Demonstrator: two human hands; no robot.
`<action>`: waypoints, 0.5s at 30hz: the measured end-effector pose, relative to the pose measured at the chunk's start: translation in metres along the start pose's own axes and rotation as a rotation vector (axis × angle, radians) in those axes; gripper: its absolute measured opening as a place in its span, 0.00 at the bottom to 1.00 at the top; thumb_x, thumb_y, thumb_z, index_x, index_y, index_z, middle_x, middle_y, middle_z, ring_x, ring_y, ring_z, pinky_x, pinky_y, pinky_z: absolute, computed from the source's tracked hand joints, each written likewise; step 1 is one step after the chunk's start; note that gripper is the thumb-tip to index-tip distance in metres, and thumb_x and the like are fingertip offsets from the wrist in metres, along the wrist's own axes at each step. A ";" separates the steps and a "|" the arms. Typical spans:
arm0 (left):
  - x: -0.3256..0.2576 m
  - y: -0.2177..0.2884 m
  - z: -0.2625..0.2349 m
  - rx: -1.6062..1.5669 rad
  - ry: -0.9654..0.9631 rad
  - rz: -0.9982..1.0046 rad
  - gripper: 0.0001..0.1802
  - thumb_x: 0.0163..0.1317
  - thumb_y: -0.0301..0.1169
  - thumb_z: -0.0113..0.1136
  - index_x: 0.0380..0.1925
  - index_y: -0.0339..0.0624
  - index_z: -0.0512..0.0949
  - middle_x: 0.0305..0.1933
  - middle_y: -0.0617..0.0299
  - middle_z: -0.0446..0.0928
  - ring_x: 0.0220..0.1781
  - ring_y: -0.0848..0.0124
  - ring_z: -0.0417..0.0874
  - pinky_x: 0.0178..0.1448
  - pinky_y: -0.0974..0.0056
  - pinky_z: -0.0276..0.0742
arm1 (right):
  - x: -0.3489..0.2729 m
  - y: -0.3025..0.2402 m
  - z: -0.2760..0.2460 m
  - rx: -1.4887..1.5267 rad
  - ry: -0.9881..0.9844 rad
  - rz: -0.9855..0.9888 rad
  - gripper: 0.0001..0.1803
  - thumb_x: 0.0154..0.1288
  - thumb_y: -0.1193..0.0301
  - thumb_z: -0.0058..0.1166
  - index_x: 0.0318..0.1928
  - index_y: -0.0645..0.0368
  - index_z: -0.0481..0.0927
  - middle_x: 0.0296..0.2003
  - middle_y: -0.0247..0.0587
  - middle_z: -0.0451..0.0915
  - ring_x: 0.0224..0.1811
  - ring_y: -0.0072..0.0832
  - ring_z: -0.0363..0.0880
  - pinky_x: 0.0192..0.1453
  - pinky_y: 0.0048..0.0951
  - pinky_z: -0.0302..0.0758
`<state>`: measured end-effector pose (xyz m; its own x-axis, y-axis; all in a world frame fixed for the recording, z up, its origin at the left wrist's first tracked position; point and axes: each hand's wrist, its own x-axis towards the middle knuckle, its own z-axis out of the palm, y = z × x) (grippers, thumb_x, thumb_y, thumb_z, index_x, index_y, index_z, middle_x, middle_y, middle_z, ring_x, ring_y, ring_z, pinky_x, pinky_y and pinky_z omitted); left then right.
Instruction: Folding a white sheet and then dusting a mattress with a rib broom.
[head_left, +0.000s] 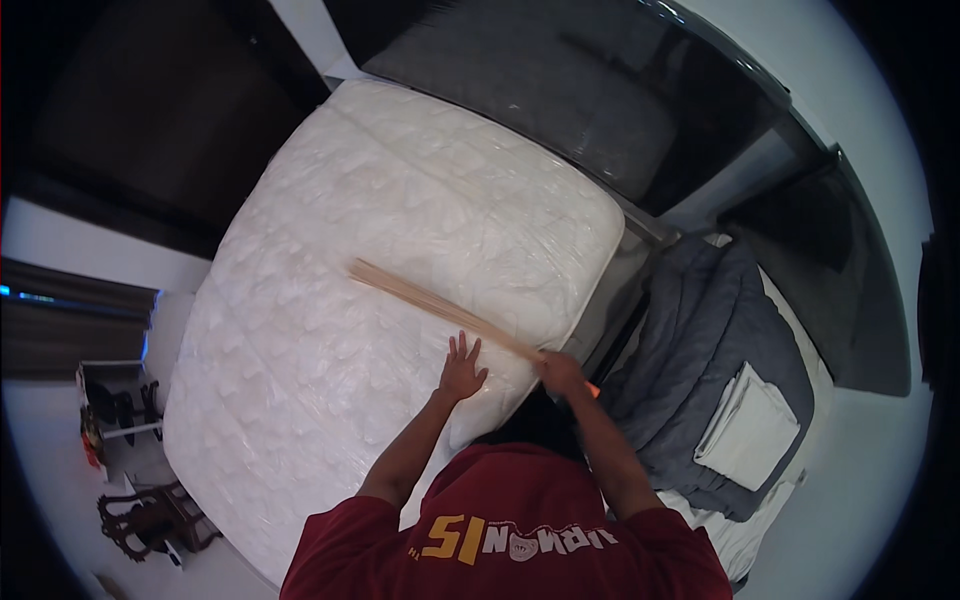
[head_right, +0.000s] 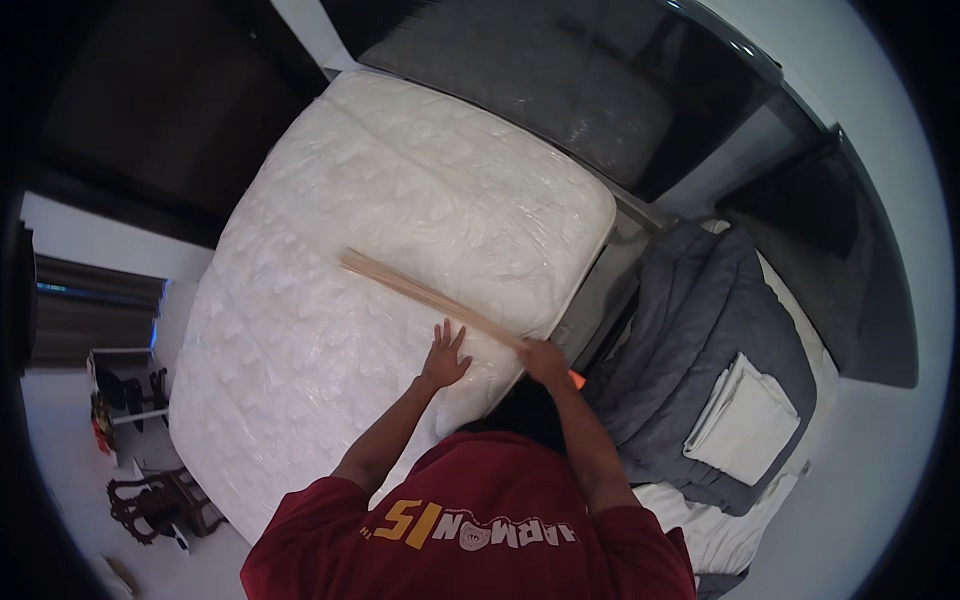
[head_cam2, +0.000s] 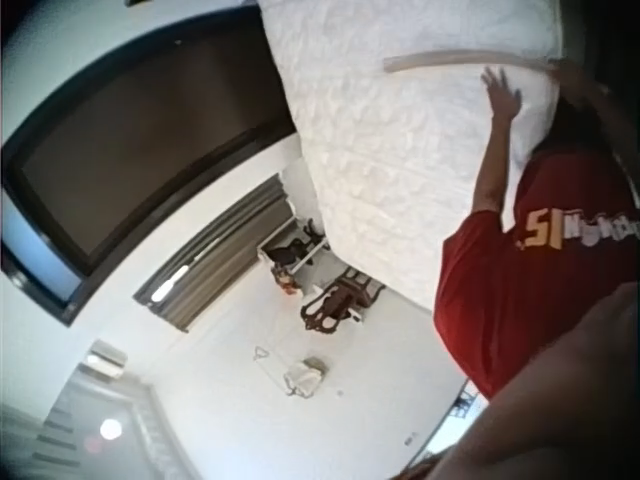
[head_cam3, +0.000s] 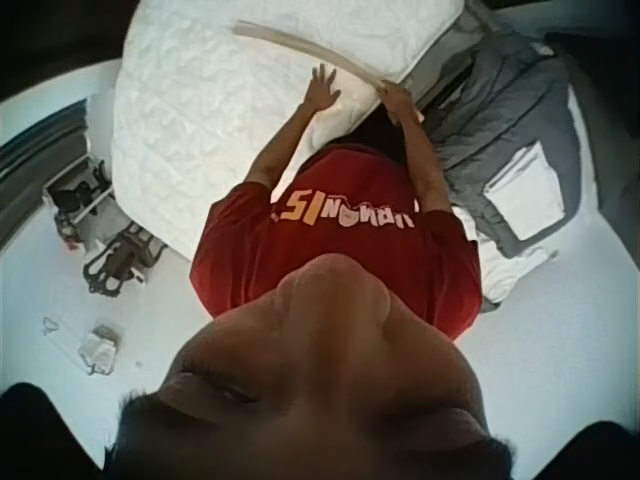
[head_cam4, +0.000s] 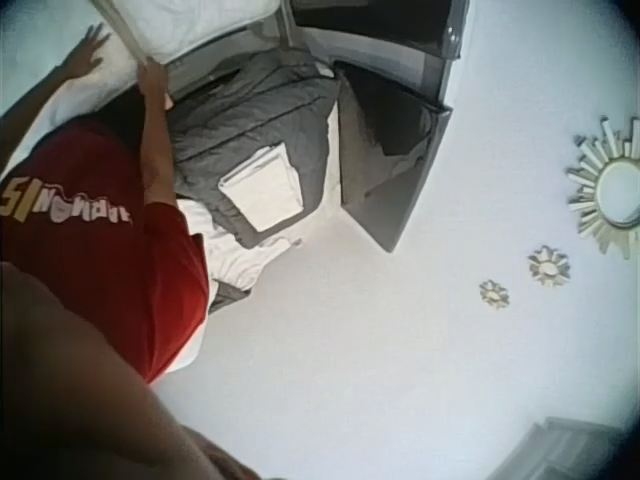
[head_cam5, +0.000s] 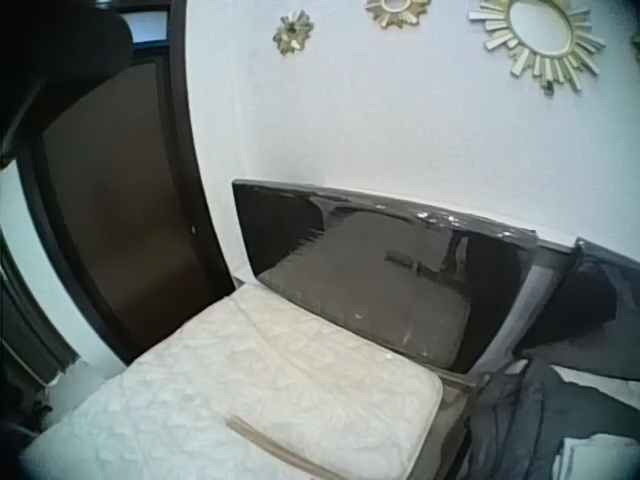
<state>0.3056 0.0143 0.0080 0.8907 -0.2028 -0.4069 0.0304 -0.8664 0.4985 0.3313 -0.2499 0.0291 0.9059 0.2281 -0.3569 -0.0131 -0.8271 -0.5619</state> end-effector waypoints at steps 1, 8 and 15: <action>-0.007 -0.006 0.000 0.035 0.001 0.070 0.45 0.57 0.48 0.56 0.71 0.54 0.47 0.75 0.43 0.31 0.75 0.40 0.33 0.68 0.32 0.46 | 0.009 0.024 0.000 -0.048 0.054 0.062 0.20 0.64 0.53 0.47 0.42 0.57 0.79 0.32 0.55 0.79 0.39 0.54 0.77 0.41 0.48 0.74; -0.104 -0.030 -0.011 0.030 0.060 -0.405 0.62 0.42 0.64 0.64 0.71 0.66 0.38 0.75 0.46 0.23 0.74 0.40 0.22 0.56 0.15 0.36 | 0.012 0.040 -0.036 0.066 0.431 0.212 0.21 0.66 0.56 0.46 0.39 0.65 0.77 0.30 0.61 0.79 0.36 0.58 0.77 0.39 0.52 0.74; -0.115 -0.054 0.014 -0.067 -0.011 -0.502 0.66 0.37 0.72 0.60 0.71 0.67 0.33 0.74 0.46 0.19 0.73 0.40 0.17 0.52 0.13 0.31 | -0.041 -0.057 0.031 0.031 -0.015 -0.142 0.17 0.66 0.57 0.46 0.39 0.58 0.77 0.29 0.56 0.79 0.35 0.53 0.79 0.37 0.49 0.75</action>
<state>0.1952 0.0777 0.0169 0.7536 0.2264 -0.6171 0.4835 -0.8269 0.2871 0.2818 -0.1962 0.0530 0.8930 0.3494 -0.2837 0.1011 -0.7699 -0.6301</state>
